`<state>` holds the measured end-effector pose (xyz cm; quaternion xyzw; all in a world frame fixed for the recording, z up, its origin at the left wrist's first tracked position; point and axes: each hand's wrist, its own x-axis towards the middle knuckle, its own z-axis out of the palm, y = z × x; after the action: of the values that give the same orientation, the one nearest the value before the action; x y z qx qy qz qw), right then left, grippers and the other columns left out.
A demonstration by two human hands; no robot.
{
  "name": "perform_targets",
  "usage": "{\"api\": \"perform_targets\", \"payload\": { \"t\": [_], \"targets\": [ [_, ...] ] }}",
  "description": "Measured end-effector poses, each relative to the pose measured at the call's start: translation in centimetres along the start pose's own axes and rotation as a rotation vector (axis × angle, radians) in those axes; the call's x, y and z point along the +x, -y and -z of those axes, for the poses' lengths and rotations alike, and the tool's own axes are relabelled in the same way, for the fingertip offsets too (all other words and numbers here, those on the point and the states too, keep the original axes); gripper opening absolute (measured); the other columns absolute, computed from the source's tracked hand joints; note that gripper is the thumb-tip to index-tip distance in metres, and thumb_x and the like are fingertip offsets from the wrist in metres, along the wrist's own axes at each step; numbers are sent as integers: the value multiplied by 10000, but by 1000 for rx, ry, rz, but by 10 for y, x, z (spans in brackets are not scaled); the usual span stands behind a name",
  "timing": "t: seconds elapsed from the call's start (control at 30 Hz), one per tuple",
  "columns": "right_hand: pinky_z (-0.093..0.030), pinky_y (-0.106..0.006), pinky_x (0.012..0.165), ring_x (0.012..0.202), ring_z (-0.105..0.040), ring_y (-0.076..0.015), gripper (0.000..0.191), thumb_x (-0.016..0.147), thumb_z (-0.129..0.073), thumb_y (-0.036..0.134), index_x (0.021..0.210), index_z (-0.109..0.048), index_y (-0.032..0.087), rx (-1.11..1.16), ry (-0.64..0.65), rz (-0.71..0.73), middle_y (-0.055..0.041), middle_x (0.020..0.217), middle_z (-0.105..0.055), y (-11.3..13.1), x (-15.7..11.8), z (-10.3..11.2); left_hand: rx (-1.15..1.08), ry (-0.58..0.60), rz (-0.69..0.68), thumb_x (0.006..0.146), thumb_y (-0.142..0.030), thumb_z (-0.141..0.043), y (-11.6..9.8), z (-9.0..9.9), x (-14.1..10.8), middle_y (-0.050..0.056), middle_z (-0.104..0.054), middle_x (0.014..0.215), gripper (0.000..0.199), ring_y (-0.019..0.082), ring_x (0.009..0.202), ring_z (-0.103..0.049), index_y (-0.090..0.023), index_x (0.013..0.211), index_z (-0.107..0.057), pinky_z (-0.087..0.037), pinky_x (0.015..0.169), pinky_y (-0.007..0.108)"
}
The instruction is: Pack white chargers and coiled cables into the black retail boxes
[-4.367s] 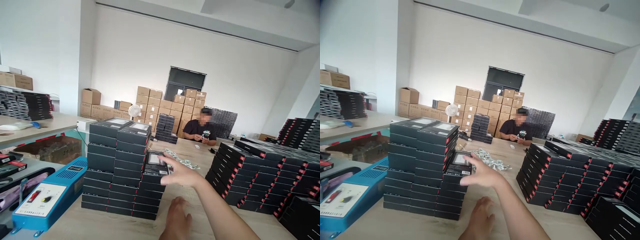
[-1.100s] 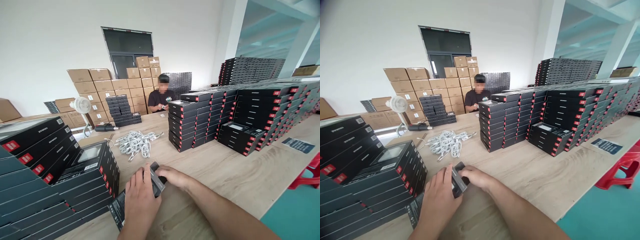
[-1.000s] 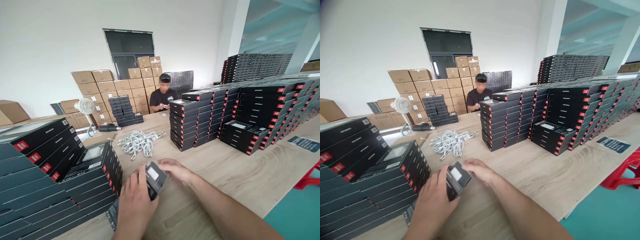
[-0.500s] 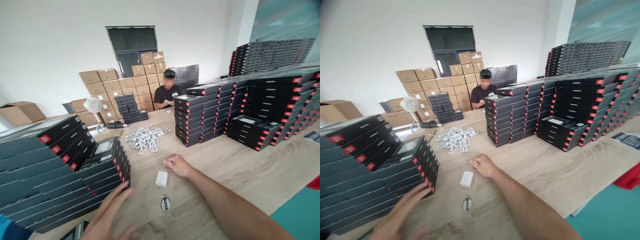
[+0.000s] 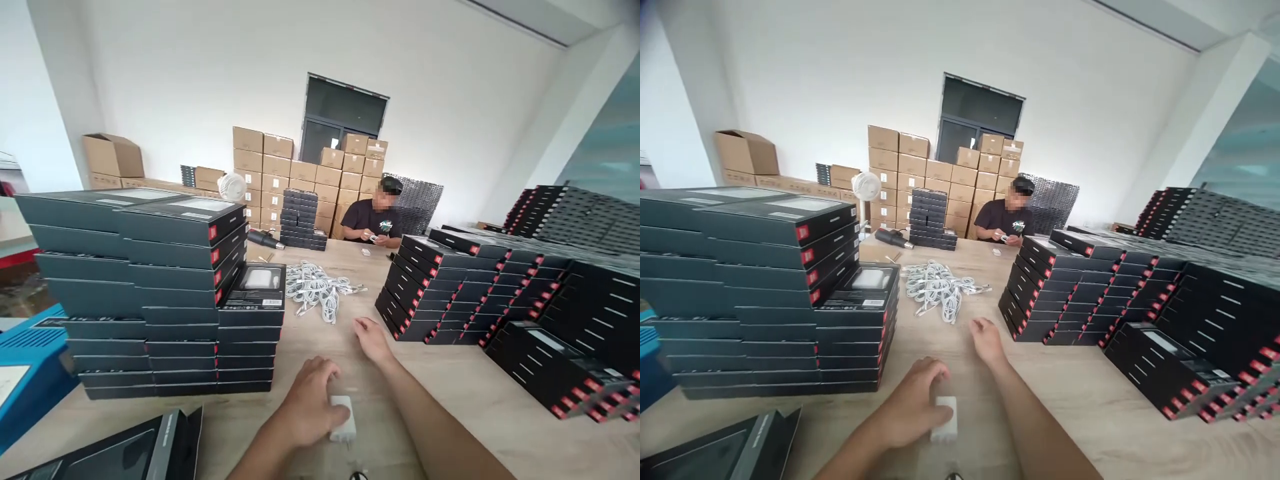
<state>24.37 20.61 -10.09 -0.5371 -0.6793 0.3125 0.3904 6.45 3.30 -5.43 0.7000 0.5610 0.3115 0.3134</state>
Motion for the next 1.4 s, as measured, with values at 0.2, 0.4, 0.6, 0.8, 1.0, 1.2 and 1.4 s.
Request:
{"api": "perform_targets", "payload": {
  "t": [0.2,0.4,0.6,0.8,1.0,1.2,1.4],
  "targets": [
    [-556,-444,895,1069,-635,-227,337,965,-606,337,1265,-579,186,37,21,-95,-98,1284,-600,43,59,-50,-151,-47,-54,623,-183,-675,16,-3,4,41,-606,1036,298,236,1032,-553,-222,910,-601,-444,920,340],
    [-503,-301,635,724,-640,-197,292,864,-665,427,882,-677,135,255,55,-87,-26,794,-671,55,27,-33,-422,-340,67,813,-283,-549,29,-2,17,19,-600,916,132,190,883,-575,-226,933,-549,-455,865,327],
    [-356,-234,477,500,-464,-100,406,679,-759,539,836,-608,195,550,145,-42,40,628,-565,58,-54,-20,-655,-265,45,877,-514,-519,30,-2,36,-2,-611,835,288,174,781,-588,-228,875,-546,-457,676,283],
    [-402,-201,474,507,-506,-89,351,655,-852,416,782,-617,189,821,225,-74,46,596,-573,72,-70,-14,-890,-61,-54,845,-548,-610,28,2,33,31,-640,899,360,155,811,-584,-191,887,-607,-438,618,234],
    [-455,-154,462,512,-536,-60,323,635,-903,310,832,-689,170,1014,318,-106,14,696,-686,78,-70,-5,-1211,92,-46,775,-380,-792,29,9,25,38,-649,962,345,88,758,-532,-191,1053,-715,-433,655,198],
    [-531,-195,550,600,-606,-96,286,747,-836,387,882,-742,154,1028,405,-5,-30,740,-710,81,-76,-5,-1326,62,-13,747,-394,-821,30,9,28,20,-619,787,269,106,757,-551,-162,850,-734,-456,661,202],
    [-484,-191,503,545,-565,-87,246,754,-827,387,804,-729,167,904,343,69,15,644,-647,79,-73,-1,-1341,76,-2,801,-399,-767,25,11,27,47,-642,832,264,124,769,-597,-151,804,-677,-470,583,186]
  ]
}}
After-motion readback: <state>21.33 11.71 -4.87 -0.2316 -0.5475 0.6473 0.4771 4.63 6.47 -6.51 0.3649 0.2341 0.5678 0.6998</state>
